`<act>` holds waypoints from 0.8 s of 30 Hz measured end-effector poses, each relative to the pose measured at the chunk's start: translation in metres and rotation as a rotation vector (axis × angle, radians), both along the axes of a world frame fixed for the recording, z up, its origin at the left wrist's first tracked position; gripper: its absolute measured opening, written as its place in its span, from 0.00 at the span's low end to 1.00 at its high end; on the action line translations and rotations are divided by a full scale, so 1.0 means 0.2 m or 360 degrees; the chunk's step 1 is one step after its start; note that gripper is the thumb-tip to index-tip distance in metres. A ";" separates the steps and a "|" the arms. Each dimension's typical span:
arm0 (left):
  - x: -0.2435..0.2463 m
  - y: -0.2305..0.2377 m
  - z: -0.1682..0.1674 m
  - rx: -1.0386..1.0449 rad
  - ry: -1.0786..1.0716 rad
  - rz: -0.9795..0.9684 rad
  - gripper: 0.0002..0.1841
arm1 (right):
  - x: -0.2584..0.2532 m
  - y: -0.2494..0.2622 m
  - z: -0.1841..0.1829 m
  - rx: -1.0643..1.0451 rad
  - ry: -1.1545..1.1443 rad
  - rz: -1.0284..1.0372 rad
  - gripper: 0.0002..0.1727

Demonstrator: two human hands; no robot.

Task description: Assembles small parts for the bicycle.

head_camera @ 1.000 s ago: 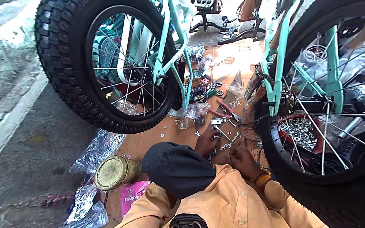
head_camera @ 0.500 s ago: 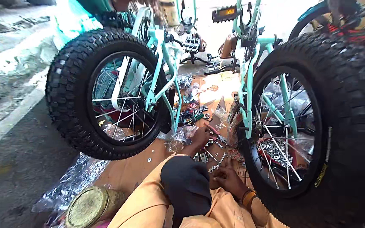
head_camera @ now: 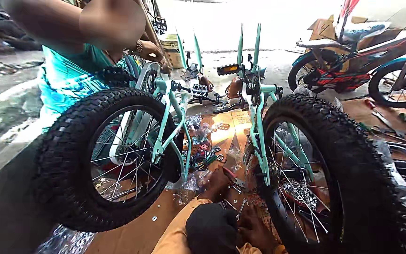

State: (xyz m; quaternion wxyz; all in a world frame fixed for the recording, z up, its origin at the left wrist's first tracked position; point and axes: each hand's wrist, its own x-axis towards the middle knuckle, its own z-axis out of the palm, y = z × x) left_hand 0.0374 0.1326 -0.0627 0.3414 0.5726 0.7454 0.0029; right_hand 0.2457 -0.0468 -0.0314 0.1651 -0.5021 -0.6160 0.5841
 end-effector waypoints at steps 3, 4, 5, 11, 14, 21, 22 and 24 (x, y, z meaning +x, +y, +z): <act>-0.08 -0.03 0.02 0.0063 -0.0423 0.0242 0.18 | 0.00 0.01 -0.01 0.0037 -0.0027 0.0004 0.12; -0.10 -0.03 0.01 0.0078 -0.0538 0.0308 0.16 | 0.00 0.01 -0.01 0.0034 -0.0019 -0.0002 0.12; -0.13 -0.04 -0.01 0.0092 -0.0645 0.0366 0.16 | 0.00 0.01 -0.01 0.0017 0.0021 -0.0017 0.12; -0.34 -0.14 0.04 0.0276 -0.0892 0.0345 0.14 | -0.01 -0.02 -0.02 -0.0034 0.0163 -0.0020 0.11; -0.41 -0.21 0.19 0.0357 -0.0940 0.0391 0.16 | -0.03 -0.03 -0.02 -0.0007 0.0141 -0.0001 0.11; -0.56 -0.29 0.26 0.0702 -0.1414 0.0741 0.13 | -0.05 -0.04 -0.03 0.0024 0.0094 0.0026 0.11; -0.57 -0.30 0.26 0.0735 -0.1475 0.0796 0.13 | -0.05 -0.04 -0.03 0.0028 0.0095 0.0023 0.11; -0.56 -0.32 0.27 0.0795 -0.1547 0.0881 0.12 | -0.05 -0.04 -0.02 0.0013 0.0120 0.0018 0.10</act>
